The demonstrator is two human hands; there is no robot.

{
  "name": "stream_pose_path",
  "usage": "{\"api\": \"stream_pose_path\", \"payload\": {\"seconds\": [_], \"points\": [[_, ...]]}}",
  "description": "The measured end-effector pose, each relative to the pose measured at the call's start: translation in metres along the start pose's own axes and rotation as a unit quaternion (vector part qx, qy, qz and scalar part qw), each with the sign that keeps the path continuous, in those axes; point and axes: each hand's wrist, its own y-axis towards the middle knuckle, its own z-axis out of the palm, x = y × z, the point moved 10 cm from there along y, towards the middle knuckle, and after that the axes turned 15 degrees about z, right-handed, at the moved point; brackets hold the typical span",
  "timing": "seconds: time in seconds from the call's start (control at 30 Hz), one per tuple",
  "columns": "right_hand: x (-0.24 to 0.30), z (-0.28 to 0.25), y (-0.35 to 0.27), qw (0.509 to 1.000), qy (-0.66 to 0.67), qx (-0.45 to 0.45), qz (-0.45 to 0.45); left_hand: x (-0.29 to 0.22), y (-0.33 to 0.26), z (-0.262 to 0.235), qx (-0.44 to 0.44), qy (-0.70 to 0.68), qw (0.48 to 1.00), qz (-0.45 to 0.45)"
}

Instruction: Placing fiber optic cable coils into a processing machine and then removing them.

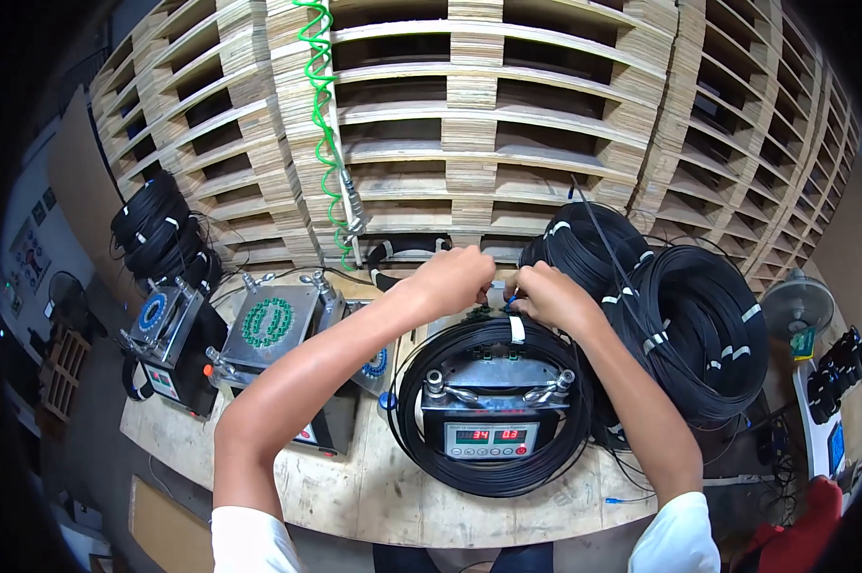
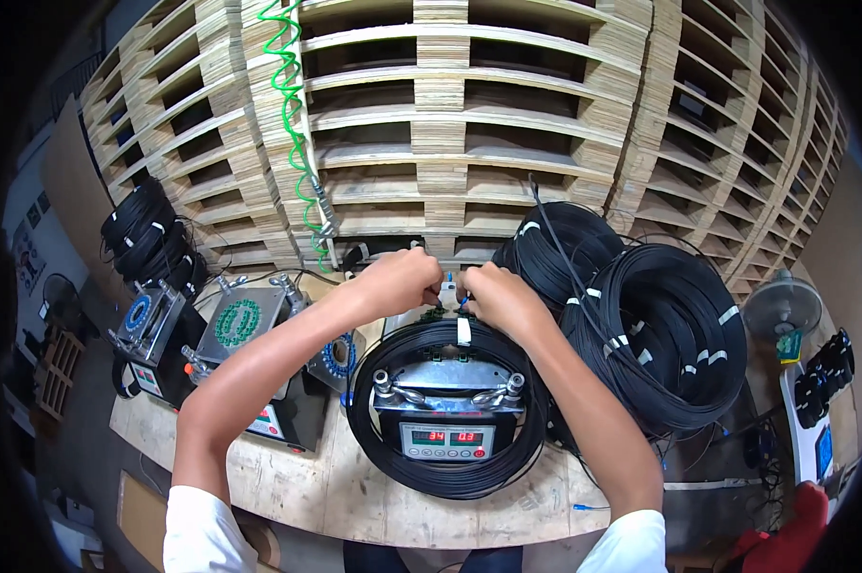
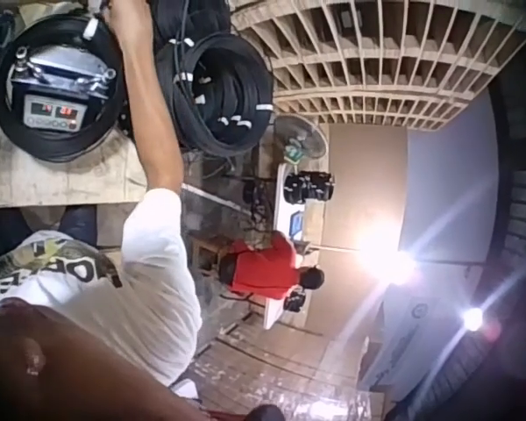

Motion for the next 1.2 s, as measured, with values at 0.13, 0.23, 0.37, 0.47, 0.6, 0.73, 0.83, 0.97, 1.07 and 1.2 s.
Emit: {"api": "stream_pose_path", "payload": {"seconds": [0.13,0.23,0.37,0.47,0.6,0.73,0.83,0.97,1.07,1.2], "points": [[-0.009,0.001,0.006,0.999,0.039,0.010,0.010,-0.011,0.010,0.001,0.057,0.026,0.998,0.000],[-0.015,0.008,0.012,0.997,0.050,0.048,0.034,-0.019,0.019,0.002,0.072,0.069,0.995,0.004],[-0.013,0.007,0.013,0.998,0.056,0.020,0.007,-0.026,0.035,0.013,0.105,0.081,0.991,0.015],[-0.018,0.008,0.018,0.997,0.074,0.014,0.001,-0.022,0.039,0.022,0.143,0.070,0.987,0.004],[-0.032,0.013,0.026,0.997,0.063,-0.002,0.049,-0.019,0.038,0.029,0.124,0.040,0.991,0.001],[-0.037,0.014,0.021,0.993,0.088,-0.006,0.077,-0.016,0.037,0.027,0.092,0.058,0.994,-0.005],[-0.036,0.012,0.011,0.986,0.132,0.094,0.037,0.002,0.033,0.030,0.161,-0.041,0.986,-0.016],[-0.045,0.001,0.006,0.933,0.308,0.185,0.024,0.046,0.011,0.035,0.107,-0.225,0.968,-0.013],[-0.091,-0.015,0.039,0.960,0.274,0.012,0.055,0.053,0.021,0.054,0.088,-0.242,0.966,-0.025],[-0.112,0.016,0.083,0.985,0.142,-0.041,0.087,0.050,0.027,0.076,0.124,-0.287,0.946,-0.081]]}}
